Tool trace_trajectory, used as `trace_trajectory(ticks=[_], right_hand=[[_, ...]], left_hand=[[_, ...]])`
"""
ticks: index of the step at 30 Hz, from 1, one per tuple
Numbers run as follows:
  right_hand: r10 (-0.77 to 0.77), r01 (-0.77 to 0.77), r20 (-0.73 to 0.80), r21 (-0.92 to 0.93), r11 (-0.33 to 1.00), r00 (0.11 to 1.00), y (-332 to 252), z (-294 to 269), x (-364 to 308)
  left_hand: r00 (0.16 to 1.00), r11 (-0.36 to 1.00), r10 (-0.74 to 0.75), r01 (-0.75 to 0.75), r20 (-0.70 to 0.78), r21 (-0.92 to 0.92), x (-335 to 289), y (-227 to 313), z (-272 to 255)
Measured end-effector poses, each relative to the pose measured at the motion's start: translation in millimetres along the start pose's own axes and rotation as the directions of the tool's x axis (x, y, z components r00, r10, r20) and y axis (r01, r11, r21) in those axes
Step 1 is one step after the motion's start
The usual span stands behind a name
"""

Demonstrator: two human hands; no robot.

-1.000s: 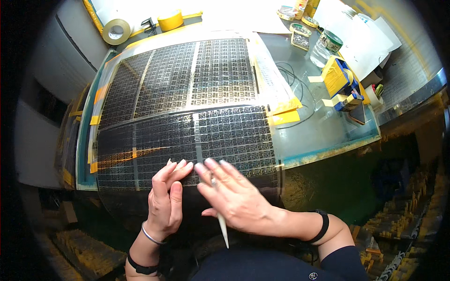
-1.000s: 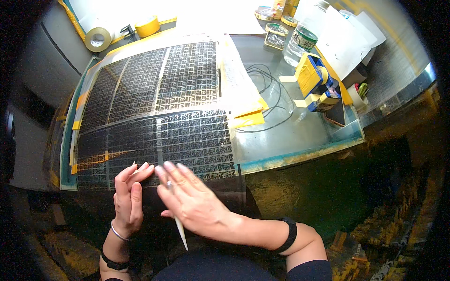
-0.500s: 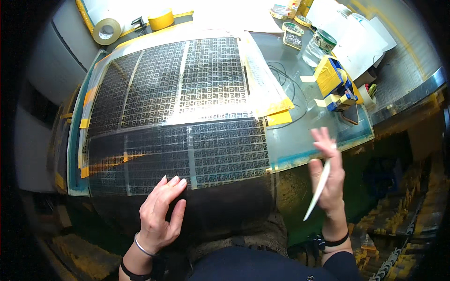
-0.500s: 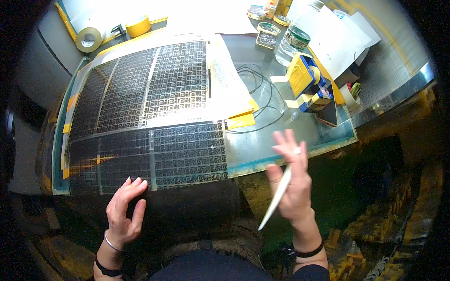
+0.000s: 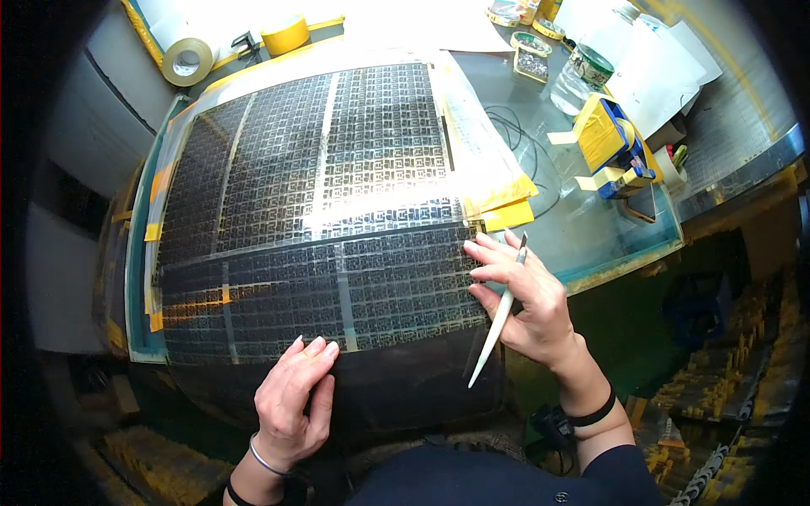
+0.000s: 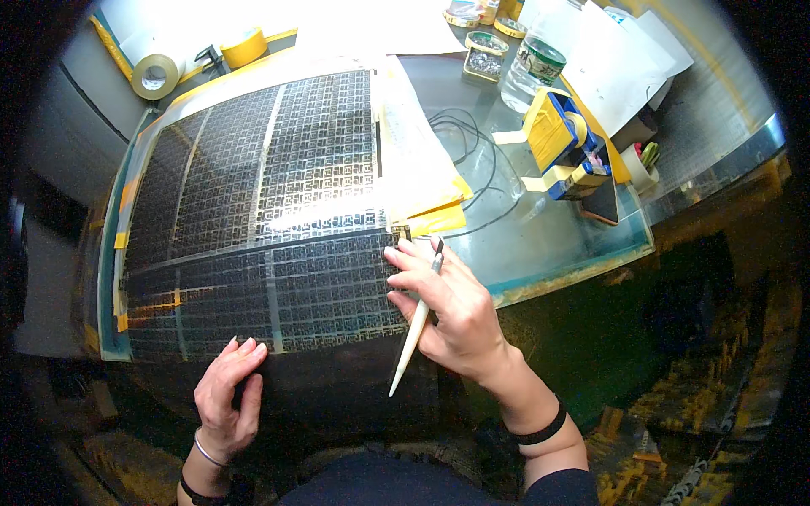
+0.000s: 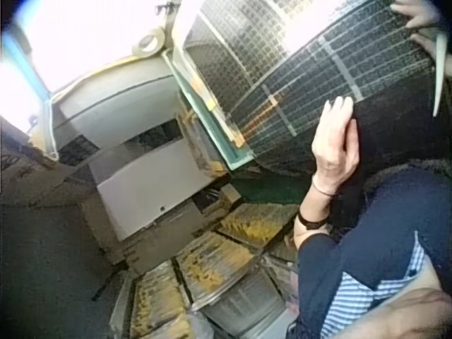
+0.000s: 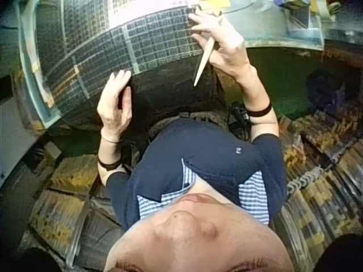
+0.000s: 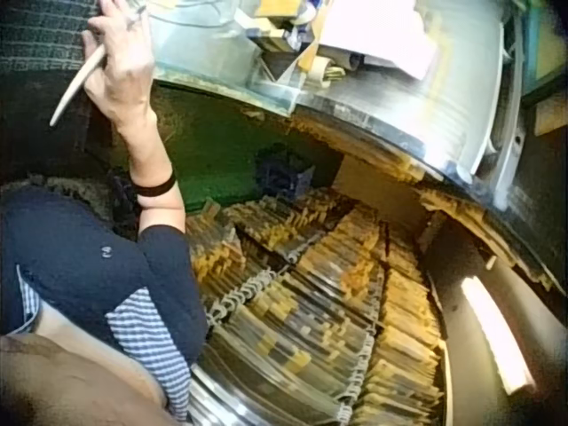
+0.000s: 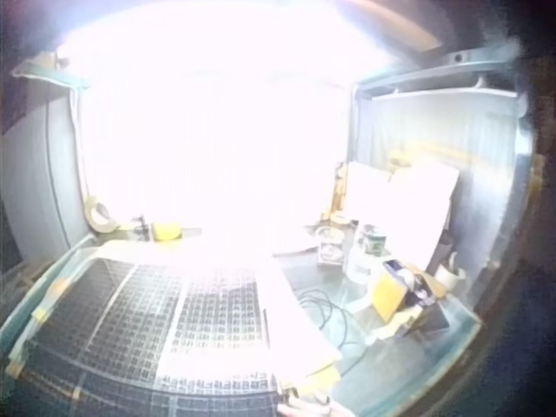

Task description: Inspecting a large sheet of semiconductor wafers or circuit patterns on a light table.

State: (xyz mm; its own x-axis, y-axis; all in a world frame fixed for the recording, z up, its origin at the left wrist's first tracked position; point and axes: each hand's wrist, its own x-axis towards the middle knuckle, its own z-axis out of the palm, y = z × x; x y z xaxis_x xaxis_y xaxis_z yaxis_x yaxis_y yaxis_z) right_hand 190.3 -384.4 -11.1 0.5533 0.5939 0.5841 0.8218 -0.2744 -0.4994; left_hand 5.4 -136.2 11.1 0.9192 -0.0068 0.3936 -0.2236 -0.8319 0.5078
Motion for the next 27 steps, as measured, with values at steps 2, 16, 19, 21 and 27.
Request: trace_trajectory(ticks=[2, 16, 19, 21, 27], right_hand=[[0.005, -0.005, -0.002, 0.009, 1.0, 1.0, 0.9, 1.1, 0.6], [0.044, -0.044, -0.026, 0.014, 0.999, 0.999, 1.3, 2.4, 2.2], [0.053, -0.052, -0.028, 0.014, 0.999, 0.998, 1.0, 1.7, 2.1], [0.063, -0.062, -0.029, 0.018, 0.998, 0.998, 0.8, 0.6, 1.9], [0.058, -0.058, -0.043, 0.012, 0.998, 0.997, 0.4, 0.9, 3.7]], left_hand=[[1.0, 1.0, 0.016, -0.016, -0.006, 0.015, 0.6, -0.7, 0.6], [0.999, 1.0, 0.006, -0.005, -0.041, 0.021, 2.1, -0.8, 2.2], [0.999, 1.0, 0.011, -0.01, -0.045, 0.026, 1.6, -1.5, 3.1], [1.0, 1.0, -0.007, 0.007, -0.024, 0.005, 0.8, -1.6, 3.3], [0.999, 1.0, -0.027, 0.027, 0.033, -0.004, 2.9, -0.7, 0.5]])
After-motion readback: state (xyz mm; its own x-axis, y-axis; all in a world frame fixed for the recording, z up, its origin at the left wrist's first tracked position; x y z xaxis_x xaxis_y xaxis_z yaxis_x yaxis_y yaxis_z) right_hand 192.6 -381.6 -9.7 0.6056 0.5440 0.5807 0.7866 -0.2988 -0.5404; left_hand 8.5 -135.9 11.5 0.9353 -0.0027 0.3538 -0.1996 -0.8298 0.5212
